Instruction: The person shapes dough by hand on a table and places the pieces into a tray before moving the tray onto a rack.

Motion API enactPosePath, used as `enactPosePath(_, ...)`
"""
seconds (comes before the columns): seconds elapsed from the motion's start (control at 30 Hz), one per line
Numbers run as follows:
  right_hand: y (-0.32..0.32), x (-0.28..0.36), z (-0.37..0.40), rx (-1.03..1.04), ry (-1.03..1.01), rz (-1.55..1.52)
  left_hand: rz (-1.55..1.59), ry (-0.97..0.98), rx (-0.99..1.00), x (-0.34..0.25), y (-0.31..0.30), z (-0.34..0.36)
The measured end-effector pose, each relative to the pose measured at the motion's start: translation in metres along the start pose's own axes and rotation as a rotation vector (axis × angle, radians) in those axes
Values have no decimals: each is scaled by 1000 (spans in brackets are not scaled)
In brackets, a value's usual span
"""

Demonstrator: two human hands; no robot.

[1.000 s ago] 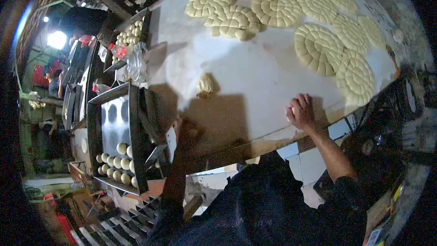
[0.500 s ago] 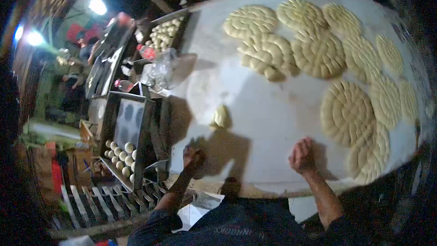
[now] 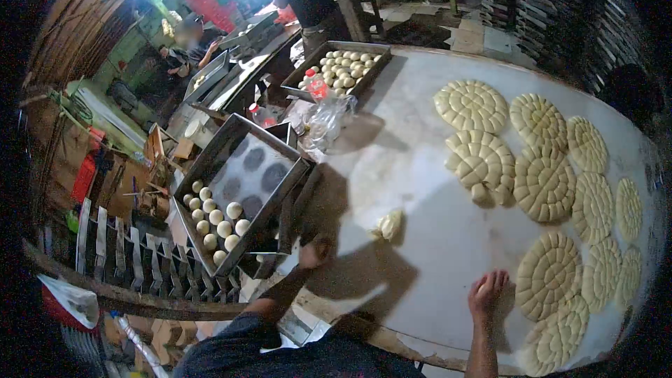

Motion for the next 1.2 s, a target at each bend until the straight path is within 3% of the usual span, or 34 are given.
enactPosePath(0.03, 1, 1, -15, 6, 138, -16, -660, 207, -109, -18, 2, -19)
enactPosePath(0.07, 9, 12, -22, 10, 130, -12, -1042, 361, -35, -7, 19, -44)
enactPosePath(0.13, 21, 19, -20, -102, 350, -58, -806, 604, -31, -61, 106, -19)
enactPosePath(0.2, 18, 40, 0, -113, 337, -133, -828, 501, 146, -28, 100, -21)
enactPosePath(0.27, 0, 80, 23, -77, -20, -160, -820, 480, 174, -1, 85, 12)
enactPosePath(0.3, -17, 87, 34, 53, -47, -21, -814, 428, 223, 1, 77, 36)
enactPosePath(0.33, 2, 62, 50, 9, -95, -114, -809, 360, 264, -4, 72, 60)
enactPosePath(0.4, 24, 0, 73, 176, 117, -159, -758, 146, 349, -35, 70, 104)
enactPosePath(0.47, 18, -26, 82, 562, 339, -92, -678, 6, 468, -106, 86, 142)
enactPosePath(0.53, 10, -7, 74, 656, 522, -381, -604, 45, 666, -204, 110, 175)
enactPosePath(0.57, -15, 49, 60, 638, 709, -605, -634, 219, 737, -250, 110, 183)
enactPosePath(0.6, -22, 95, 43, 609, 607, -711, -814, 477, 809, -268, 93, 174)
enactPosePath(0.63, -29, 142, 25, 575, 502, -814, -878, 437, 708, -321, 98, 170)
enactPosePath(0.67, -71, 219, -8, 561, 202, -733, -974, 500, 530, -342, 79, 151)
enactPosePath(0.7, -90, 270, -31, 438, -59, -559, -1096, 659, 475, -350, 55, 121)
enactPosePath(0.73, -121, 332, -51, 347, -174, -670, -1142, 422, 319, -360, 40, 91)
enactPosePath(0.77, -136, 376, -66, 322, -259, -701, -1231, 700, 301, -356, 17, 62)
enactPosePath(0.8, -163, 424, -80, 104, -478, -602, -1263, 609, 316, -352, 2, 38)
enactPosePath(0.87, -166, 489, -98, -62, -638, -759, -1288, 509, 335, -340, -20, 17)
enactPosePath(0.9, -138, 531, -110, 141, -682, -706, -1278, 515, 384, -336, -18, 15)
enactPosePath(0.93, -125, 548, -111, 107, -810, -528, -1276, 513, 437, -335, -16, 16)
enactPosePath(0.97, -121, 544, -108, 70, -827, -487, -1294, 363, 461, -331, -22, 11)
enactPosePath(1.03, -121, 524, -101, 33, -813, -441, -1350, 418, 394, -339, -23, 17)
enactPosePath(1.13, -141, 427, -86, -191, -497, -669, -1539, 493, 304, -367, 24, 23)
enactPosePath(1.2, -105, 340, -64, -159, -199, -592, -1580, 568, 421, -383, 102, 29)
Point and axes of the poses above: each hand's wrist, its own z-axis away from the middle knuckle, its own y-axis out of the palm, x = y × z, the point moved 7 cm from there along -z, towards the middle knuckle, and after that the axes turned 14 degrees about z, right-handed, at the moved point
